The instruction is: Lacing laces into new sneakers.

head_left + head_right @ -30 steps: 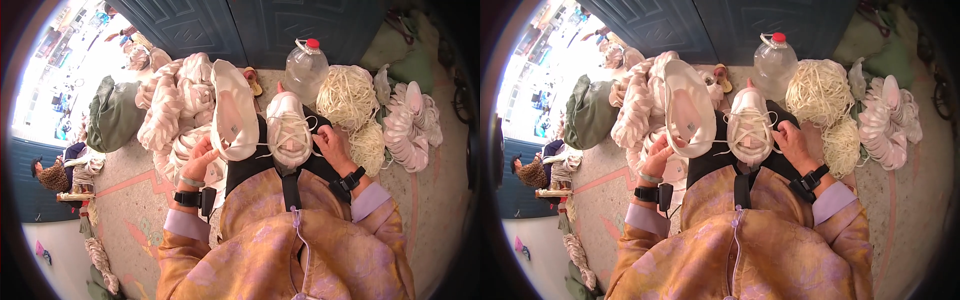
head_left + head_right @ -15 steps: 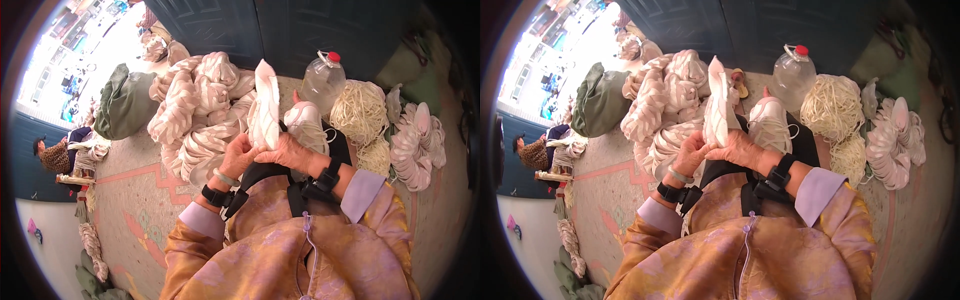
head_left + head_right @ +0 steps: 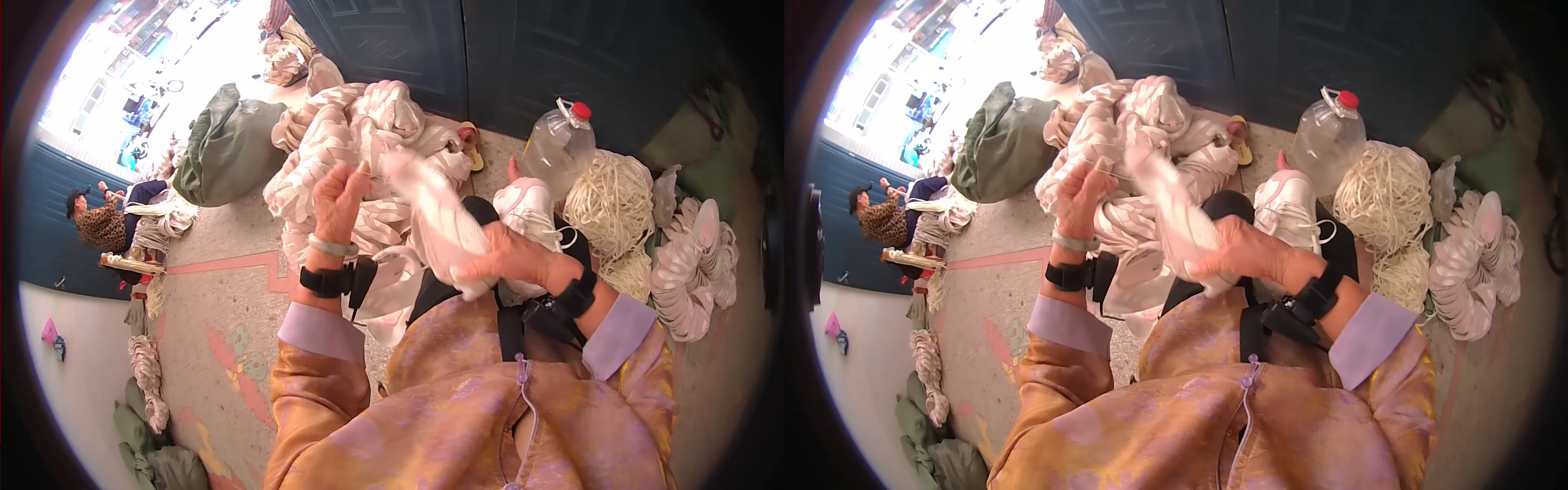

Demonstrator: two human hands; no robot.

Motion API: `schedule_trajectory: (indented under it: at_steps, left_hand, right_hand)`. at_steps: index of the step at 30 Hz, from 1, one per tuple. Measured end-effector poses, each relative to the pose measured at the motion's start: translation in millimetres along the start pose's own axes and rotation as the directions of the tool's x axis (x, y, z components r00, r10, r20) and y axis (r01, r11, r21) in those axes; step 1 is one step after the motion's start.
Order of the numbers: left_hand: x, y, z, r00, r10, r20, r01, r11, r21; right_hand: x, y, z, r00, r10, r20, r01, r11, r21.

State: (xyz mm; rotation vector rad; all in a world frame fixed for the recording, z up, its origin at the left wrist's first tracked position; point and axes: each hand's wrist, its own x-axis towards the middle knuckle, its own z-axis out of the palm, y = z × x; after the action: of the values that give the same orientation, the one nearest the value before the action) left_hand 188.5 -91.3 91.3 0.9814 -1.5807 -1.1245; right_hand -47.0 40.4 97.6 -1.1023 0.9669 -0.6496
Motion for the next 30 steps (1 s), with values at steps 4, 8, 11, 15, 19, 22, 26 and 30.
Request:
schedule_trajectory:
  at_steps: [4, 8, 11, 15, 19, 22, 26, 30]
  left_hand:
    - [16, 12, -7, 0.999, 0.042, 0.002, -0.042, 0.998, -0.056]
    - [26, 8, -15, 0.918, 0.003, 0.397, -0.070, 0.986, 0.153]
    - [24, -14, -13, 0.696, -0.352, 0.626, 0.474, 0.880, -0.032]
    - [-15, -42, -1, 0.809, -0.425, 0.406, 0.428, 0.899, 0.089]
    - [-72, -53, 43, 0.836, -0.275, 0.474, 0.349, 0.934, -0.074]
    - [-88, -50, 70, 0.779, -0.241, 0.578, 0.369, 0.922, -0.113]
    - [-85, -31, 93, 0.787, -0.377, 0.489, 0.446, 0.895, -0.028]
    - [-79, -30, 96, 0.763, -0.475, 0.439, 0.503, 0.862, 0.057]
  right_hand:
    - [-1, -1, 6, 0.990, 0.074, 0.123, -0.020, 0.920, -0.392]
    - [-10, 4, 9, 0.956, -0.044, 0.290, 0.209, 0.796, -0.568]
    - [-29, -10, -15, 0.925, 0.208, 0.318, -0.082, 0.926, -0.367]
    - [-54, 10, -29, 0.990, -0.131, -0.054, 0.130, 0.991, -0.009]
    - [-43, 40, -44, 0.955, -0.186, -0.232, 0.276, 0.846, 0.456]
    - [-39, 41, -44, 0.953, -0.219, -0.210, 0.301, 0.775, 0.555]
    - [-38, 43, -48, 0.957, -0.191, -0.219, 0.287, 0.732, 0.617]
    - [-42, 40, -39, 0.968, -0.221, -0.117, 0.242, 0.709, 0.662]
